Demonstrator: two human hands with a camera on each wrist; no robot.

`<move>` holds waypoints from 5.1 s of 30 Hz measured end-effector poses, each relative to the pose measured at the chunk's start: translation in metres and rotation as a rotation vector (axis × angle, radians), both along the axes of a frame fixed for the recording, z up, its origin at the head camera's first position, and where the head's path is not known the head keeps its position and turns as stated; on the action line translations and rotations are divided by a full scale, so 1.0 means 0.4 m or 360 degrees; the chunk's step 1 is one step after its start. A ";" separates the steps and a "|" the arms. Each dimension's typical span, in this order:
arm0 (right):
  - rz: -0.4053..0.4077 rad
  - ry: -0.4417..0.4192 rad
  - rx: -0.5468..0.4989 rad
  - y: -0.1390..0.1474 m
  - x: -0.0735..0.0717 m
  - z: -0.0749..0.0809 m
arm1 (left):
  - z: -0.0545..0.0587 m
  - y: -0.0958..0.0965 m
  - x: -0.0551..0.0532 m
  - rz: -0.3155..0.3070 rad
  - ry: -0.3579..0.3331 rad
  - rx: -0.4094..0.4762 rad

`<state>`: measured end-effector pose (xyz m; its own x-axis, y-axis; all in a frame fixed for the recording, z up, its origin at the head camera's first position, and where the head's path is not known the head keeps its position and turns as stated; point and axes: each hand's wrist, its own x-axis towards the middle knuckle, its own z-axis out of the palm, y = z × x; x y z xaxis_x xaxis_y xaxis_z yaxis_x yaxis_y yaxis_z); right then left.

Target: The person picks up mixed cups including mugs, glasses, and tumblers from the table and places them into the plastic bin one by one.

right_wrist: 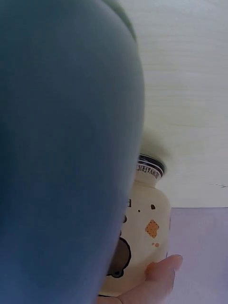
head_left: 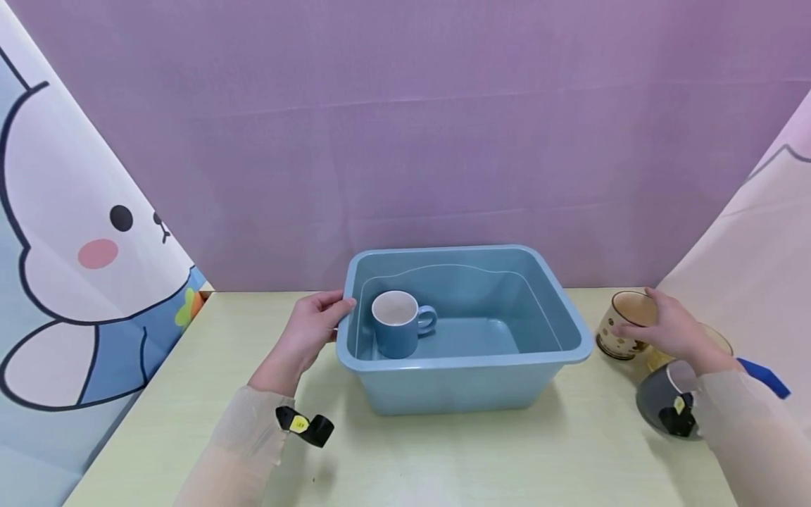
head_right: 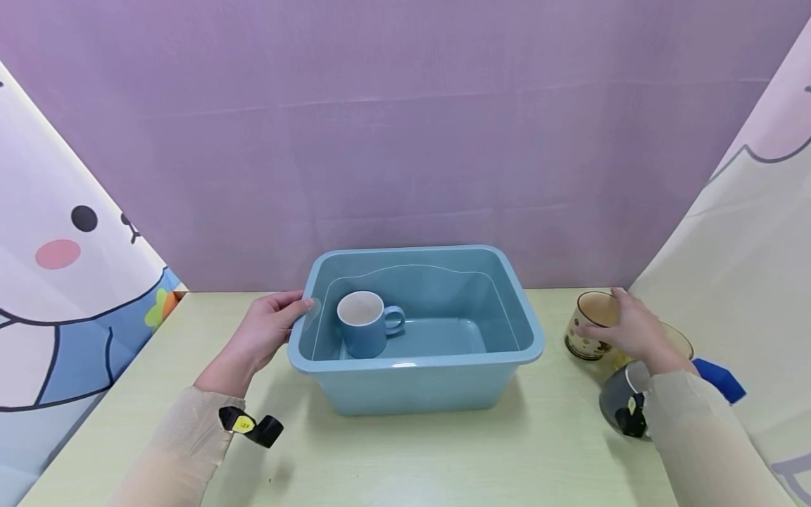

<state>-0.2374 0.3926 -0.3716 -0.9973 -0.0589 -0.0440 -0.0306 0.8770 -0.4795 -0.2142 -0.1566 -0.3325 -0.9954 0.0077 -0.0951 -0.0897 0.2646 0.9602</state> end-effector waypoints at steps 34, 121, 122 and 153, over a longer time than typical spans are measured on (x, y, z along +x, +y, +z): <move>-0.0050 0.0012 0.0175 0.024 -0.003 -0.003 | -0.001 -0.002 0.000 -0.0014 0.0009 0.0016; -0.0211 0.0452 -0.0177 -0.069 0.049 0.068 | -0.003 0.000 0.002 -0.0009 -0.0007 0.0022; -0.0209 0.0463 -0.0181 -0.070 0.049 0.069 | -0.004 -0.001 0.002 -0.0009 -0.0005 0.0021; -0.0236 0.0568 -0.0222 -0.124 0.083 0.123 | -0.003 -0.004 0.004 -0.0006 -0.0004 0.0020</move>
